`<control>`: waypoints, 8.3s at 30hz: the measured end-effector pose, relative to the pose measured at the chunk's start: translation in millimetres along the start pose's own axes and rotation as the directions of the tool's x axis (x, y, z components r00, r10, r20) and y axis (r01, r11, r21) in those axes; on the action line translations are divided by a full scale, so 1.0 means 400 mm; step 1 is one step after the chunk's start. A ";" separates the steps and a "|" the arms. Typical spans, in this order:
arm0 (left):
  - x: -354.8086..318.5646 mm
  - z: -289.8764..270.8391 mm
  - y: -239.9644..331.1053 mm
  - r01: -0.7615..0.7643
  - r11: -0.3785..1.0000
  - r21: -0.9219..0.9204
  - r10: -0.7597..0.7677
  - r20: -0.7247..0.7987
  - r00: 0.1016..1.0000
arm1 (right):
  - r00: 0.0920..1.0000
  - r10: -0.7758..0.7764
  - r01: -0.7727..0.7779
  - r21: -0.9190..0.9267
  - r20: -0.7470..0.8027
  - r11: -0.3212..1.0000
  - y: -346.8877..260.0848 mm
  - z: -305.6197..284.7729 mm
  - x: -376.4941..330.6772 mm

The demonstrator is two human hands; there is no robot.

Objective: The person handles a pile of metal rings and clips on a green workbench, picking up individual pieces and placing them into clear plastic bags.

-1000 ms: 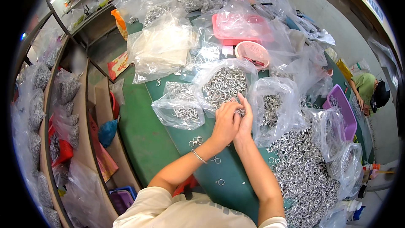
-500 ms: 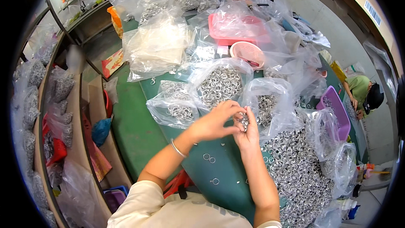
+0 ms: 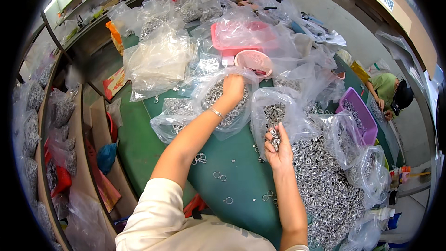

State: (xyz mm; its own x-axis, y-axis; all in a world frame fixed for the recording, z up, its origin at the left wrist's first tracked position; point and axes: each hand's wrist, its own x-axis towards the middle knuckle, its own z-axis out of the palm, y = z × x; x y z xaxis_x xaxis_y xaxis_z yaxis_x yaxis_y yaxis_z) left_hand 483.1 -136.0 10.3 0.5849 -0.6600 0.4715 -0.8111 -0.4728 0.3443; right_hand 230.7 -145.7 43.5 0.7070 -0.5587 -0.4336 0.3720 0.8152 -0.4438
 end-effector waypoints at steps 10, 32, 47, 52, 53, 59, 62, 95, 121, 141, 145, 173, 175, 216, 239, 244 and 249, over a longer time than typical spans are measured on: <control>-0.298 -0.228 0.246 -0.304 0.675 -0.673 0.153 -0.276 0.949 | 0.986 -0.160 0.160 0.004 -0.038 0.987 0.001 0.031 -0.002; -0.430 -0.329 0.033 -0.147 0.980 -0.135 0.144 -0.033 0.989 | 0.648 -0.190 0.739 -0.669 0.738 -0.075 0.080 -0.021 -0.076; -0.374 -0.296 -0.024 -0.179 0.978 -0.105 0.176 -0.043 0.983 | 0.463 0.198 0.758 -0.270 0.864 -0.594 0.104 0.071 0.151; -0.262 -0.308 -0.021 -0.253 0.957 -0.142 0.212 -0.257 0.943 | 0.405 -0.182 0.733 -0.437 0.896 -0.521 0.087 0.107 0.156; -0.241 -0.323 -0.011 -0.256 0.952 -0.165 0.194 -0.320 0.928 | 0.355 -0.284 0.740 -0.453 0.891 -0.497 0.085 0.126 0.145; -0.346 -0.302 -0.033 -0.215 0.963 -0.161 0.197 -0.122 0.973 | 0.308 -0.079 0.744 -0.292 0.948 -0.601 0.104 0.031 0.113; -0.399 -0.306 -0.018 -0.205 0.968 -0.144 0.195 -0.079 0.978 | 0.312 -0.020 0.739 -0.256 0.950 -0.623 0.111 -0.001 0.099; -0.709 -0.311 0.106 0.042 0.889 -0.456 0.110 0.300 0.948 | 0.842 0.019 0.520 -0.801 0.540 -0.296 0.200 -0.158 -0.350; -0.291 -0.289 0.057 -0.224 0.913 -0.340 0.126 -0.288 0.949 | 0.856 -0.272 0.512 -0.798 0.440 0.318 0.135 0.059 -0.082; -0.667 -0.319 -0.018 0.172 0.969 -0.176 -0.136 0.199 0.970 | 0.693 -0.060 0.652 -0.660 0.718 -0.374 0.285 -0.196 -0.321; -0.655 -0.299 -0.017 0.095 0.972 -0.215 -0.048 0.212 0.976 | 0.711 -0.200 0.578 -0.722 0.674 -0.381 0.258 -0.206 -0.339; -0.694 -0.279 0.039 -0.091 0.986 -0.138 0.118 0.202 0.972 | 0.870 -0.109 0.490 -0.818 0.481 0.300 0.258 -0.223 -0.307; -0.704 -0.256 0.011 -0.178 0.965 -0.191 0.211 0.174 0.962 | 0.804 -0.071 0.593 -0.786 0.591 0.176 0.269 -0.231 -0.308; -0.725 -0.268 0.333 0.207 0.484 -0.851 0.203 0.339 0.919 | 0.582 -0.621 0.657 -0.146 -0.524 0.740 -0.192 -0.453 -0.723; -0.515 -0.906 0.524 -0.346 -0.709 -0.615 0.704 -0.583 -0.406 | 0.443 -0.892 -0.426 -0.852 0.096 -0.303 0.011 -0.650 -0.737; -0.542 -0.961 0.426 -0.278 -0.796 -0.538 0.602 -0.650 -0.464 | 0.457 -0.868 -0.355 -0.856 0.192 -0.376 0.083 -0.586 -0.647; -0.573 -1.058 0.322 0.379 -0.794 -0.476 0.239 -0.817 -0.525 | 0.518 -0.775 -0.113 -0.870 0.361 -0.480 0.100 -0.523 -0.575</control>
State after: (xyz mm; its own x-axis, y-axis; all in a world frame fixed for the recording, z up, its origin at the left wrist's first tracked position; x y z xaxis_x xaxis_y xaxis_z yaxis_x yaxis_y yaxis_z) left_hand 246.4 201.4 290.1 -0.4977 0.7101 0.4981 0.8673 0.4033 0.2917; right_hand -42.8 -16.6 -38.8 0.2952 -0.8665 0.4026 -0.7815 -0.4614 -0.4200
